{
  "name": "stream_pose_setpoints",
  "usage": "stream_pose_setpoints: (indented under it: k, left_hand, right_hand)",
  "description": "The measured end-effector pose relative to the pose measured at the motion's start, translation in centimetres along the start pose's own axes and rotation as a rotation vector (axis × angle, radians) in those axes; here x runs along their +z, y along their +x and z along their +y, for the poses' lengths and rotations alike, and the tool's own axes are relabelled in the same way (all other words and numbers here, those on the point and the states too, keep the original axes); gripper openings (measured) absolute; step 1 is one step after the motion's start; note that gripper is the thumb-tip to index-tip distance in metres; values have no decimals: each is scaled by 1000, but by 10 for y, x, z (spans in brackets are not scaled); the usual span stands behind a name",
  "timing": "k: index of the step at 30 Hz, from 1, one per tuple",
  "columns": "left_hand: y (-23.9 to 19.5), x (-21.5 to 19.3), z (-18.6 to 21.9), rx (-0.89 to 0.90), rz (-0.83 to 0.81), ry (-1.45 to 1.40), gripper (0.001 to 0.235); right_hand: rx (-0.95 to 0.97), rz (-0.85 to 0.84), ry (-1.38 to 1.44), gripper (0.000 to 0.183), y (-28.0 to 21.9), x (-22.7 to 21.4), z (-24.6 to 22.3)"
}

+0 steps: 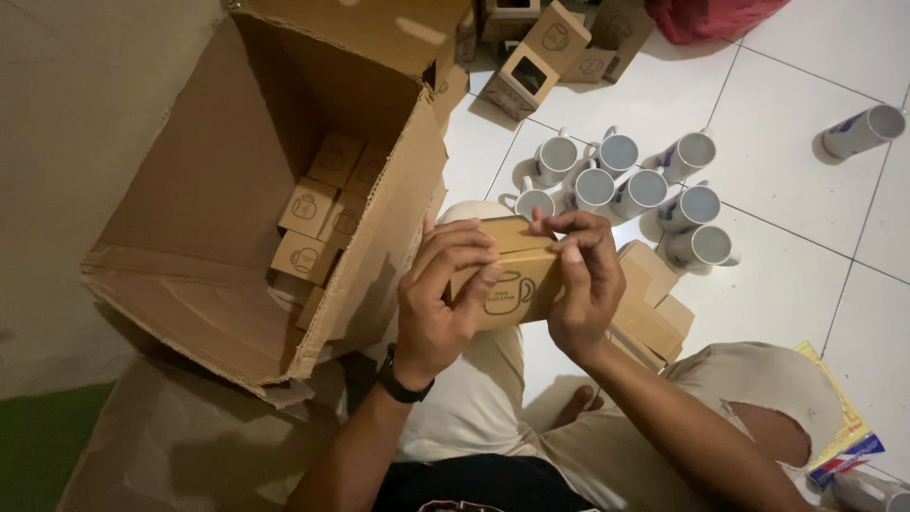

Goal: The person folds cardboard boxes, places ceramic mugs inside them, and stacks the boxed mugs into a larger shipping carton on the floor.

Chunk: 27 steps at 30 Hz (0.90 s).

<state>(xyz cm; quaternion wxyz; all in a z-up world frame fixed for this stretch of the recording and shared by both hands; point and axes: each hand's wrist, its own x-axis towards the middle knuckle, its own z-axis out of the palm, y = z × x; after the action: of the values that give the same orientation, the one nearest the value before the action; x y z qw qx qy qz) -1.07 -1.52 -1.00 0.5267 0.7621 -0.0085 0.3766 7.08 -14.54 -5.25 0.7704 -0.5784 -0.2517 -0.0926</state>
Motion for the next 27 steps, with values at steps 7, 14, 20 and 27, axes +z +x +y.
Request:
stream_pose_setpoints:
  k: [7,14,20,27]
  left_hand:
    - [-10,3,-1,-74,64,27,8]
    - [-13,3,-3,-87,47,42,10]
    - [-10,-1,-2,-85,15,47,15]
    - [-5,-6,4,-122,-20,25,14]
  right_hand:
    - [41,-45,-54,19,3,-4,-6]
    - [-33,-89,-141,21,8,-3,-15]
    - [-78,-178,-100,21,14,-6,-15]
    - [4,-217,-54,15,18,-12,-7]
